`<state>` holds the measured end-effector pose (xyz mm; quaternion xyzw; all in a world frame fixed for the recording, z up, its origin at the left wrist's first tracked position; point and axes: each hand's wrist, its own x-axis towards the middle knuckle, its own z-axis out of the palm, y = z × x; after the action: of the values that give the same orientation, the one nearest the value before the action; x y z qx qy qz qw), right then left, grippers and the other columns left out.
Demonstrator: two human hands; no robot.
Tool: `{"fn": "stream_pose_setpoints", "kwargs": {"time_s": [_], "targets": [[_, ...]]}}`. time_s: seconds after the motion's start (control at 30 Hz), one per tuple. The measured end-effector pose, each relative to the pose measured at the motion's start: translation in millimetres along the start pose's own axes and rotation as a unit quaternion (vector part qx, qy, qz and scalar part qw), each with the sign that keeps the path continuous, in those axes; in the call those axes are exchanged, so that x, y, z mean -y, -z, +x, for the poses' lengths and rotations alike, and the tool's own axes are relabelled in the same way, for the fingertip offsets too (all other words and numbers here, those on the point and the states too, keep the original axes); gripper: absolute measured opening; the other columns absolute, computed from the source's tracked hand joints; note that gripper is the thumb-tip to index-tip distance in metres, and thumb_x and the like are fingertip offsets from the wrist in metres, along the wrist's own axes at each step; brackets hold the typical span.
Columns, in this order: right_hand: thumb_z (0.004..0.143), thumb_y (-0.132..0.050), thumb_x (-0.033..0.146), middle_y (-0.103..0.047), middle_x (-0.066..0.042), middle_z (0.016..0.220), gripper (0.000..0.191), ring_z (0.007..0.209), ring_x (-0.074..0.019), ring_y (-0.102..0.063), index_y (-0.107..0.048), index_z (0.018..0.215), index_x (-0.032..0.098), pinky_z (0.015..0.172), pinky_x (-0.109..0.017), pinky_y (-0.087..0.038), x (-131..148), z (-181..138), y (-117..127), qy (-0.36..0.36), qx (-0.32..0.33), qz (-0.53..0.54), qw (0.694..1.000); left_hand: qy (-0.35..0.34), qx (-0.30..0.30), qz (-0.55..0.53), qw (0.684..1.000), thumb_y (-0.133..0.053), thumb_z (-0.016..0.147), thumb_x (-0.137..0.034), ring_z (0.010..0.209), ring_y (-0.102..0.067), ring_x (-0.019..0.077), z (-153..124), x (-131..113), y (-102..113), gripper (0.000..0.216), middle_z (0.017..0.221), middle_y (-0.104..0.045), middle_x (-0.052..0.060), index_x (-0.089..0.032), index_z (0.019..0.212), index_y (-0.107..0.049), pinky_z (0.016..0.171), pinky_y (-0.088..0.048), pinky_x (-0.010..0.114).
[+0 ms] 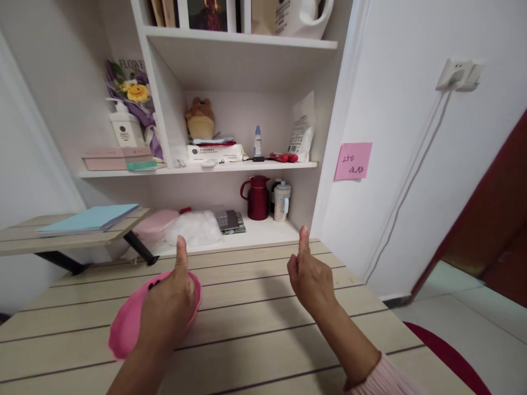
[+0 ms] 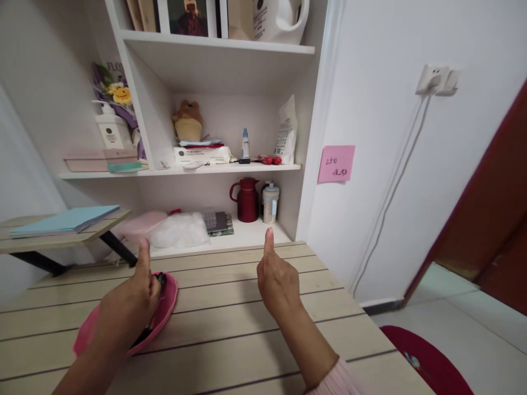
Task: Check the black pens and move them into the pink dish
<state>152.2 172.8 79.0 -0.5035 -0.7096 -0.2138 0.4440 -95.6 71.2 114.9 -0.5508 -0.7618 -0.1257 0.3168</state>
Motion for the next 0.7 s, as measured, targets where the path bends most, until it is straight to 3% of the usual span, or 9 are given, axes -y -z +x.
{"fn": "stream_pose_setpoints", "kwargs": {"time_s": [0.37,0.7], "targets": [[0.08,-0.035,0.013,-0.049,0.003,0.047,0.066,0.039,-0.0127,-0.038,-0.008,0.139,0.003,0.043,-0.026,-0.019,-6.1,-1.0,-8.4,0.005,-0.001,-0.063,0.998,-0.038,0.008,0.005,0.999,-0.037,0.08,-0.014,0.036,-0.045,0.0135,-2.7,-17.5,-5.9,0.065,0.04,-0.046,-0.005,-0.002,0.139,-0.012,0.041,-0.024,0.024],[0.083,-0.036,0.016,-0.051,0.003,0.05,0.053,0.042,-0.0118,-0.042,-0.028,0.134,0.005,0.044,-0.024,-0.027,-2.7,-3.6,-7.8,0.016,-0.016,-0.021,1.0,-0.013,0.03,-0.022,0.999,-0.036,0.083,-0.02,0.038,-0.047,0.0135,-2.8,-16.4,-3.9,0.062,0.041,-0.049,-0.005,-0.005,0.139,-0.013,0.042,-0.024,0.025]]}}
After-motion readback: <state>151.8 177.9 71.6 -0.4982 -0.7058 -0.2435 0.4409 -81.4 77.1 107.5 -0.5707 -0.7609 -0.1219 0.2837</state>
